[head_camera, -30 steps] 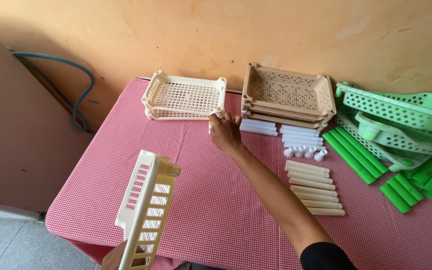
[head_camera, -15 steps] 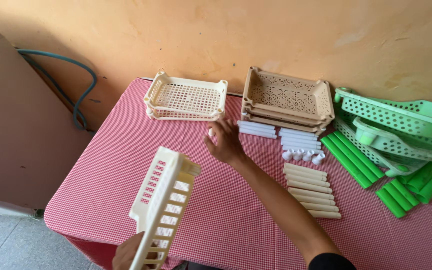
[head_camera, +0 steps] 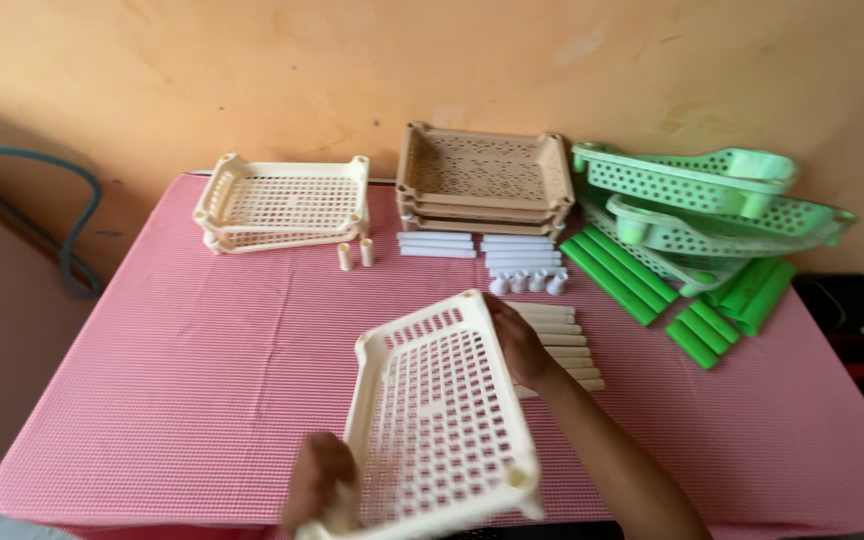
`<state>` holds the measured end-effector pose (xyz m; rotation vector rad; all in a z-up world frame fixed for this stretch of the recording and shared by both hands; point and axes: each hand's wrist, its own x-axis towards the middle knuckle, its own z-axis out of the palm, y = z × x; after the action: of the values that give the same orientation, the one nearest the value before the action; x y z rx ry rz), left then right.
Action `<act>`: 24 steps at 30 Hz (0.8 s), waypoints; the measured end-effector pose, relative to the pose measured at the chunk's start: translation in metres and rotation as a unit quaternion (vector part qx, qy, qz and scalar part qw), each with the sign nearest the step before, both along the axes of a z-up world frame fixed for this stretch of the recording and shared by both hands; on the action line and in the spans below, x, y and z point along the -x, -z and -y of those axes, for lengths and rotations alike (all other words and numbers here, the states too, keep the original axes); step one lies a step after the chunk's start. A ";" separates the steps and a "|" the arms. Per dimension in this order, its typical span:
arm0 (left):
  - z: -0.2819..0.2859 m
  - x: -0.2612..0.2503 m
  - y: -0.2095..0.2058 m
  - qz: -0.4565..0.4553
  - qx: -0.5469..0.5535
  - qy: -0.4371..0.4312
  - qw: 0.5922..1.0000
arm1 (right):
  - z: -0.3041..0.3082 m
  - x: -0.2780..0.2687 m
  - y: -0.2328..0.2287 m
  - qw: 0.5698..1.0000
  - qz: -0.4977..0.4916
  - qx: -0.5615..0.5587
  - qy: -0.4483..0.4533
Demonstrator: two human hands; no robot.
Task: The person assembles a white plastic basket by inserting cylindrical legs into corner sockets on a perforated tray. They repeatedly insert and remove the legs, testing fit and alignment, then place the assembled unit on a table with other trays and parts.
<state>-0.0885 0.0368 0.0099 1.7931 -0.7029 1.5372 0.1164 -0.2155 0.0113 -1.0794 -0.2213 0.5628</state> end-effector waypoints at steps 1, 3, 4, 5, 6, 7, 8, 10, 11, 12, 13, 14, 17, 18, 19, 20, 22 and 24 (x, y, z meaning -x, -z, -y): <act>-0.001 -0.005 -0.005 -0.001 0.010 -0.044 0.999 | 0.013 0.002 -0.003 0.997 0.008 0.040 0.060; -0.002 -0.017 -0.016 -0.015 0.026 -0.123 0.992 | 0.029 0.006 -0.006 0.987 0.072 0.073 0.125; -0.002 -0.022 -0.019 -0.028 0.031 -0.162 0.986 | 0.036 0.009 -0.006 0.978 0.153 0.066 0.123; -0.002 -0.026 -0.022 -0.040 0.033 -0.200 0.978 | 0.041 0.012 -0.005 0.963 0.234 0.060 0.122; -0.001 -0.031 -0.024 -0.059 0.033 -0.222 0.973 | 0.044 0.015 -0.004 0.955 0.251 0.068 0.144; -0.002 -0.036 -0.025 -0.078 0.031 -0.245 0.966 | 0.044 0.019 -0.002 0.946 0.269 0.076 0.166; -0.002 -0.039 -0.025 -0.096 0.029 -0.264 0.959 | 0.043 0.022 0.000 0.936 0.286 0.083 0.186; -0.003 -0.044 -0.020 -0.126 0.037 -0.217 0.967 | 0.039 0.029 0.005 0.931 0.291 0.067 0.208; -0.006 -0.046 -0.017 -0.137 0.044 -0.190 0.971 | 0.038 0.032 0.006 0.929 0.293 0.059 0.219; -0.009 -0.045 -0.013 -0.168 0.047 -0.191 0.966 | 0.037 0.034 0.007 0.928 0.285 0.085 0.226; -0.013 -0.044 -0.009 -0.199 0.049 -0.191 0.960 | 0.036 0.037 0.007 0.926 0.278 0.110 0.233; -0.016 -0.043 -0.004 -0.231 0.052 -0.192 0.953 | 0.037 0.040 0.008 0.923 0.269 0.136 0.240; -0.026 -0.044 0.006 -0.263 0.065 -0.150 0.951 | 0.037 0.042 0.005 0.911 0.301 0.150 0.239; -0.027 -0.044 0.009 -0.265 0.065 -0.148 0.951 | 0.037 0.043 0.003 0.906 0.305 0.168 0.240; -0.028 -0.043 0.012 -0.267 0.066 -0.147 0.950 | 0.037 0.043 0.002 0.902 0.308 0.185 0.240; -0.029 -0.041 0.015 -0.269 0.067 -0.147 0.950 | 0.036 0.043 0.001 0.897 0.312 0.203 0.240; -0.030 -0.039 0.019 -0.288 0.087 -0.126 0.945 | 0.035 0.044 0.001 0.889 0.325 0.213 0.244; -0.032 -0.037 0.024 -0.293 0.092 -0.116 0.945 | 0.035 0.042 0.004 0.880 0.340 0.225 0.244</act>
<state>-0.0514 0.0691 -0.0137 2.0890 -0.0585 1.0642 0.0744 -0.2503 0.0071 -1.7010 -0.4243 -0.2641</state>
